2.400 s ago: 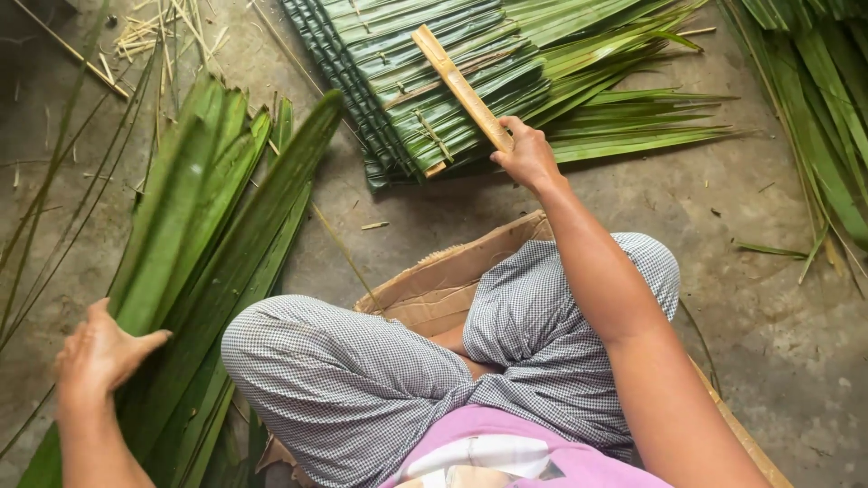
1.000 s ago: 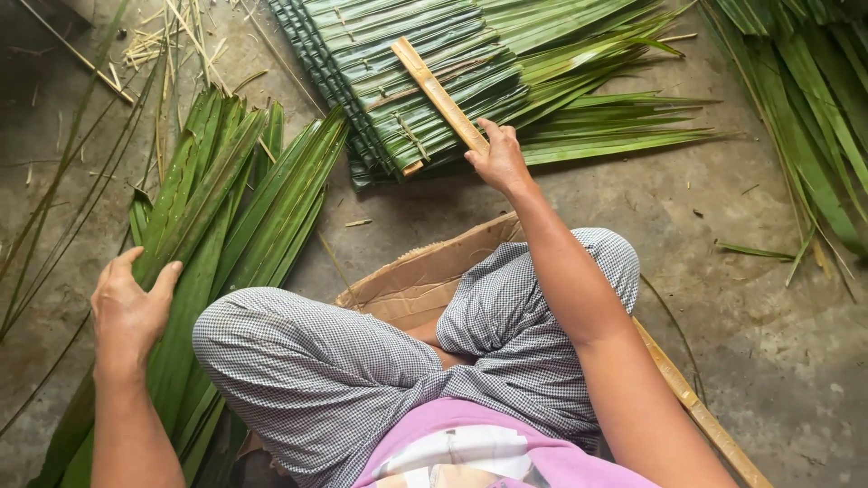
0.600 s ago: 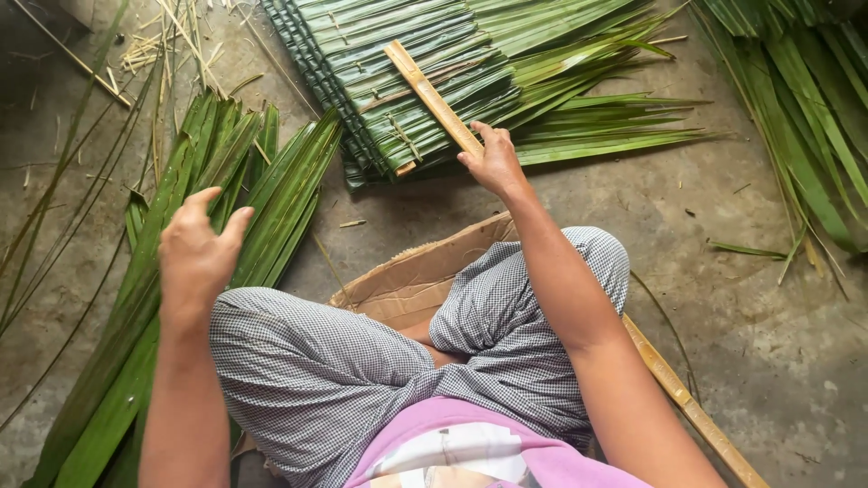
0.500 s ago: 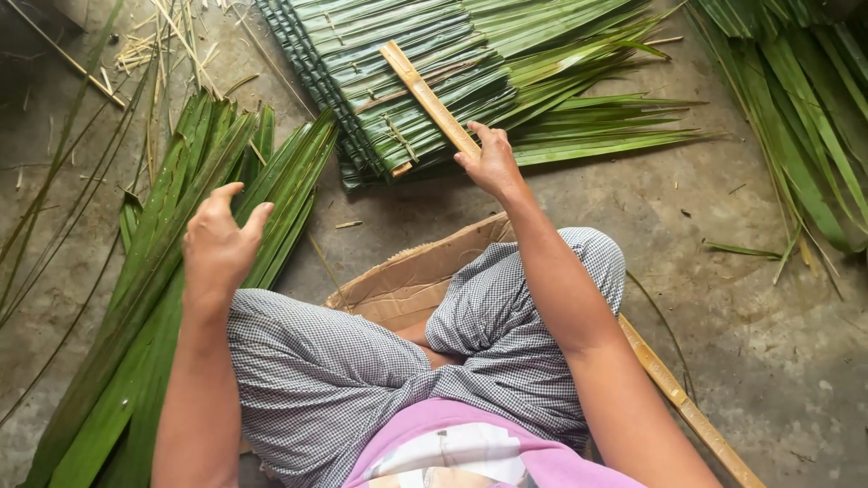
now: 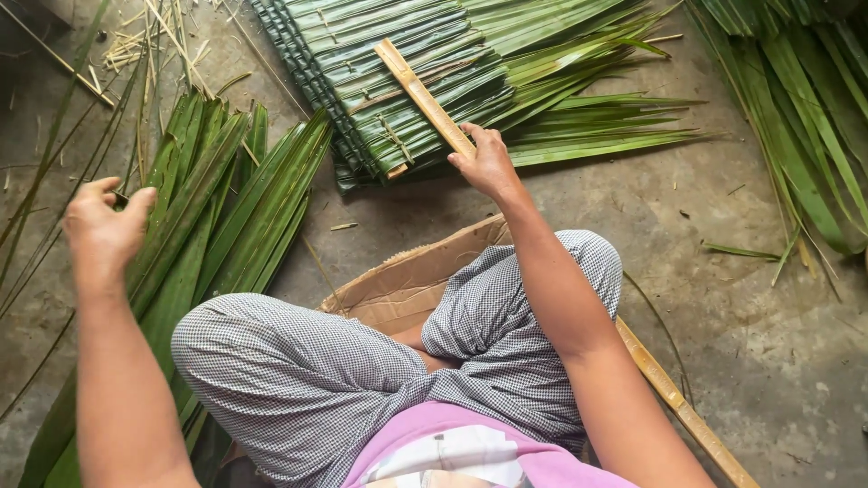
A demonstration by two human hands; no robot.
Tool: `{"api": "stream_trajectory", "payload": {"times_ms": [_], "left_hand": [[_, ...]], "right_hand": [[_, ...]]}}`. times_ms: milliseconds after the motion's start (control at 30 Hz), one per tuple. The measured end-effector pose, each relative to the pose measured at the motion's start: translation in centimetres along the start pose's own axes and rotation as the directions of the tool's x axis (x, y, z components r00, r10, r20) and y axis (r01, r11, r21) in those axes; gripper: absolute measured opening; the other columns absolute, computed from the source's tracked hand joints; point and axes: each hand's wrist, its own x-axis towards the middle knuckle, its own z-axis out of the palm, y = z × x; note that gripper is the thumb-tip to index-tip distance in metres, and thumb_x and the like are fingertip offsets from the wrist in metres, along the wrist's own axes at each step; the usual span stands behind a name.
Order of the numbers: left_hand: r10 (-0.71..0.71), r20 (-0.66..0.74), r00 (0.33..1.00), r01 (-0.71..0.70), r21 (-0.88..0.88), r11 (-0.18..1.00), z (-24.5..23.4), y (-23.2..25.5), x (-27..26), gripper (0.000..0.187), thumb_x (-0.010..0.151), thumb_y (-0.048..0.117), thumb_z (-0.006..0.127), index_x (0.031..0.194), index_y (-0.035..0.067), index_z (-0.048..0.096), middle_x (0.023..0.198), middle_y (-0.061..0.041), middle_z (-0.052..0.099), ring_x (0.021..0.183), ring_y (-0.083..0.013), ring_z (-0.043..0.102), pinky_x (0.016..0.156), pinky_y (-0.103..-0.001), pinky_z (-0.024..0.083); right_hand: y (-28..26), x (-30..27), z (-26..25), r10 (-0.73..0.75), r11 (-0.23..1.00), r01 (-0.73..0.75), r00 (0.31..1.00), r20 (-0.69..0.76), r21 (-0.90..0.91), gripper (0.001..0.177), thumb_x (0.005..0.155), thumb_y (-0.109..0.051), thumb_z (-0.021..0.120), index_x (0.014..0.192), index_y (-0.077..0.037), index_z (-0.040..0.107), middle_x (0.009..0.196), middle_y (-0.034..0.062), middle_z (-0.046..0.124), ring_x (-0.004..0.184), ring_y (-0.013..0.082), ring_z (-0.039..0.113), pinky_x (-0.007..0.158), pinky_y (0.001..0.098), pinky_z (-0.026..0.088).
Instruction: Weaving individual palm leaves over a wooden stick to create a thatched panel for roofing or walls.
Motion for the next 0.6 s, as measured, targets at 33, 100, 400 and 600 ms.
{"api": "stream_trajectory", "payload": {"times_ms": [33,100,400,600], "left_hand": [[0.008,-0.031,0.999,-0.007,0.020,1.000,-0.1,-1.2,0.2,0.054,0.101,0.029,0.083,0.134,-0.012,0.069,0.110,-0.031,0.072,0.092,-0.0426,0.068,0.080,-0.051,0.053],[0.018,-0.061,0.998,-0.015,0.040,0.999,-0.7,-2.0,0.7,0.054,0.102,0.027,0.085,0.134,-0.013,0.069,0.107,-0.032,0.071,0.093,-0.0433,0.068,0.083,-0.052,0.052],[0.128,-0.122,0.984,-0.129,-0.002,0.992,-5.4,5.9,2.8,0.052,0.108,0.012,0.087,0.140,-0.019,0.061,0.115,-0.036,0.067,0.086,-0.0360,0.068,0.066,-0.045,0.059],[0.153,-0.068,0.986,-0.153,0.013,0.988,-7.1,12.1,5.1,0.050,0.108,0.009,0.083,0.141,-0.017,0.057,0.120,-0.038,0.064,0.097,-0.0417,0.067,0.074,-0.048,0.062]], "right_hand": [[0.1,0.1,0.1,-0.002,1.000,0.002,1.000,-0.004,-0.005,0.063,0.083,-0.022,0.075,0.142,-0.009,0.057,0.124,0.0208,0.058,0.107,0.0318,0.065,0.092,0.0395,0.055],[0.1,0.3,0.2,-0.004,1.000,0.004,1.000,-0.010,-0.010,0.062,0.083,-0.022,0.075,0.141,-0.008,0.057,0.123,0.0208,0.058,0.106,0.0322,0.065,0.092,0.0401,0.055],[0.1,0.6,0.1,-0.011,1.000,0.010,1.000,-0.025,-0.024,0.062,0.082,-0.020,0.076,0.140,-0.007,0.059,0.121,0.0224,0.061,0.098,0.0314,0.069,0.087,0.0393,0.058],[0.1,0.6,-0.1,-0.006,1.000,0.006,0.999,-0.039,-0.005,0.064,0.081,-0.021,0.077,0.140,-0.004,0.059,0.125,0.0237,0.061,0.103,0.0327,0.068,0.089,0.0395,0.058]]}}
